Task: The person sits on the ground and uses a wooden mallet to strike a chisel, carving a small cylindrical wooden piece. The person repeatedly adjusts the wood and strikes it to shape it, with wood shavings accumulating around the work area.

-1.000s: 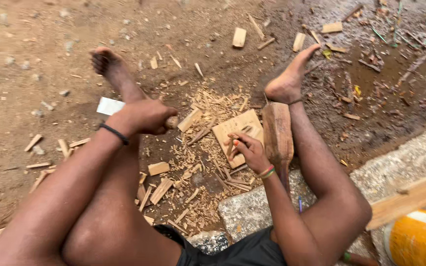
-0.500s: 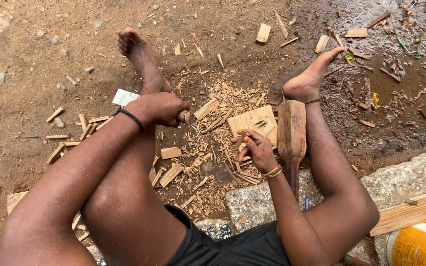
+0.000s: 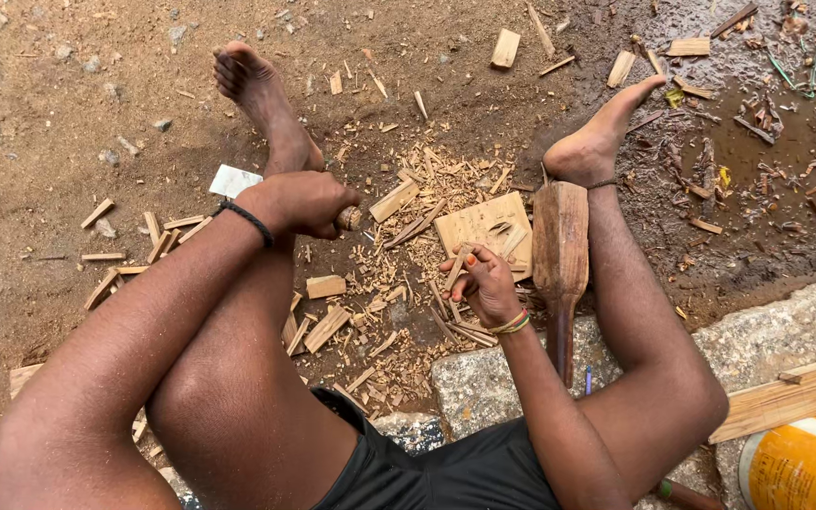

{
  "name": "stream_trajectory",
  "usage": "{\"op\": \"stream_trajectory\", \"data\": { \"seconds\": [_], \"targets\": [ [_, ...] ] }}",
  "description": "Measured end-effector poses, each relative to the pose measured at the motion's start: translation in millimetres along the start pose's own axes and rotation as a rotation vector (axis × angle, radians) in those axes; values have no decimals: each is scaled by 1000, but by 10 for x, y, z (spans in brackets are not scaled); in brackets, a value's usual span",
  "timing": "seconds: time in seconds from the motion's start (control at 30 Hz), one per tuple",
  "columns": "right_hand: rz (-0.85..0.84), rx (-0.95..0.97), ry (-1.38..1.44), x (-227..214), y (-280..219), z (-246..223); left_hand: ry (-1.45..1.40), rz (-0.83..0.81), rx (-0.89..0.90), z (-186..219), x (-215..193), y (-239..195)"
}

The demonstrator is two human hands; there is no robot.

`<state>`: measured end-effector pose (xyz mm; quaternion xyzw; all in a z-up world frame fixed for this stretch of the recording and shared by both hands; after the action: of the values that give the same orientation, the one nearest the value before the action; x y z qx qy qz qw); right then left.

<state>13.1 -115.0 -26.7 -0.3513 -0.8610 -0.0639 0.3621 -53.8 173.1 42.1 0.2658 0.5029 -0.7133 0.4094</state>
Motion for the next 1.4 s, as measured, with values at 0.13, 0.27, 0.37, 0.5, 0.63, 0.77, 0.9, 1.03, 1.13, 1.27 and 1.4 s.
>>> {"op": "stream_trajectory", "data": {
  "seconds": [0.13,0.27,0.37,0.5,0.63,0.77,0.9,1.03,1.13,1.27,1.4],
  "targets": [
    [28,32,31,64,-22,-40,1,29,5,8,-21,6],
    [48,17,40,26,-25,-9,7,18,-50,-38,-43,-60],
    [77,-1,31,-61,-19,45,6,36,-49,-31,-94,-116],
    [88,-38,23,-120,5,83,27,14,-80,-29,-115,-138],
    [147,-16,6,-127,5,69,45,17,-106,-29,-149,-161],
    [172,22,-64,-144,-3,82,27,-22,-136,-61,-99,-146],
    [205,30,-211,-187,-14,129,3,-5,-112,-104,-72,-128],
    [221,25,-275,-213,-36,170,37,-6,-118,-162,-24,-105],
    [232,27,-331,-234,-41,200,21,32,-83,-184,-9,-109],
    [246,46,-523,-313,-6,234,-3,51,-60,-230,36,-76],
    [296,70,-664,-426,-17,305,-54,104,1,-266,25,-126]
  ]
}}
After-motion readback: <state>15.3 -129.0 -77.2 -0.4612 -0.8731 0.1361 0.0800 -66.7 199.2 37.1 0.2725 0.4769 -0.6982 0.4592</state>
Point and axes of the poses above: each hand's wrist, its own y-axis towards the middle knuckle, its own x-axis out of the palm, z = x × y, the point moved 7 cm from there along y, towards the middle knuckle, and after that the axes turned 13 degrees about -x, right-handed, at the moved point
